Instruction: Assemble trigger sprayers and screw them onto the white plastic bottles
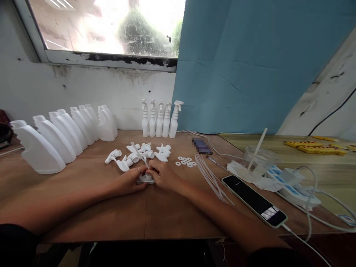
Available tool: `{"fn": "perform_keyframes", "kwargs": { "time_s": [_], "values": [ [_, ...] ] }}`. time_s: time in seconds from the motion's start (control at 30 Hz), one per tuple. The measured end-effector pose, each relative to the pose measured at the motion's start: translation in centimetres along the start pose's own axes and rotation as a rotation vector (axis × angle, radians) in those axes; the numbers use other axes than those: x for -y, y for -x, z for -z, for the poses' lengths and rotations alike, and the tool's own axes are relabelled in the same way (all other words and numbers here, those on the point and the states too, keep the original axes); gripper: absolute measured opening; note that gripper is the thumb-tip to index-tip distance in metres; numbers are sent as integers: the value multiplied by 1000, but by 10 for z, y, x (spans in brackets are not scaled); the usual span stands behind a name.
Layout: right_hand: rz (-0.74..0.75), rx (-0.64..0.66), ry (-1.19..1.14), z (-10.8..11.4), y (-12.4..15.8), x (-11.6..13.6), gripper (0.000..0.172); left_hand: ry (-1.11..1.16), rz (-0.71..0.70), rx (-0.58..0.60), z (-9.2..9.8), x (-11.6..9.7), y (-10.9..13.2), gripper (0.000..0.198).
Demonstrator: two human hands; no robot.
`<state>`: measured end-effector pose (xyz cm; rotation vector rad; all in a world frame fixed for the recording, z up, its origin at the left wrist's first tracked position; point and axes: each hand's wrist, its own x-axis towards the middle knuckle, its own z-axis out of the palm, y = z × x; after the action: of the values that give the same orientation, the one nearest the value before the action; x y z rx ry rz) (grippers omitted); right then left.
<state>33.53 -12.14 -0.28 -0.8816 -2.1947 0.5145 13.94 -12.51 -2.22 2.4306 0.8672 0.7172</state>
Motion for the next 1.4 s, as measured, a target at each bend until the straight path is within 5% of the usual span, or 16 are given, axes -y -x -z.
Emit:
{"fn": "perform_keyframes", "kwargs": {
  "time_s": [0.2, 0.4, 0.5, 0.6, 0.67, 0.8, 0.93, 1.07, 1.17, 1.27, 1.4],
  "values": [
    [-16, -12, -82, 8, 7, -7, 13, 77, 52, -44, 1, 4, -1, 45],
    [537, 67, 343, 26, 16, -15, 55, 413, 183, -47, 6, -6, -5, 38],
    [667, 33, 478, 27, 13, -17, 43, 423, 88, 76, 14, -20, -11, 38],
    [622, -90, 406, 31, 11, -16, 33, 216, 10, 105, 39, -21, -23, 36],
    [515, -206, 322, 39, 11, -15, 32, 48, 18, -54, 68, -7, -35, 38],
    [98, -492, 59, 61, 12, -14, 30, -447, 163, -722, 142, 54, -57, 35],
    [-99, -618, -393, 79, 7, -20, 32, -624, 513, -1103, 188, 119, -65, 76],
    [-142, -605, -707, 89, 1, -30, 29, -495, 847, -1016, 187, 152, -63, 96],
    [-199, -557, -816, 94, 1, -36, 29, -490, 870, -977, 174, 155, -60, 85],
    [-231, -529, -841, 99, 1, -38, 27, -618, 676, -905, 163, 139, -57, 76],
    [-236, -559, -889, 107, 2, -39, 25, -831, 195, -622, 153, 92, -51, 70]
  ]
}}
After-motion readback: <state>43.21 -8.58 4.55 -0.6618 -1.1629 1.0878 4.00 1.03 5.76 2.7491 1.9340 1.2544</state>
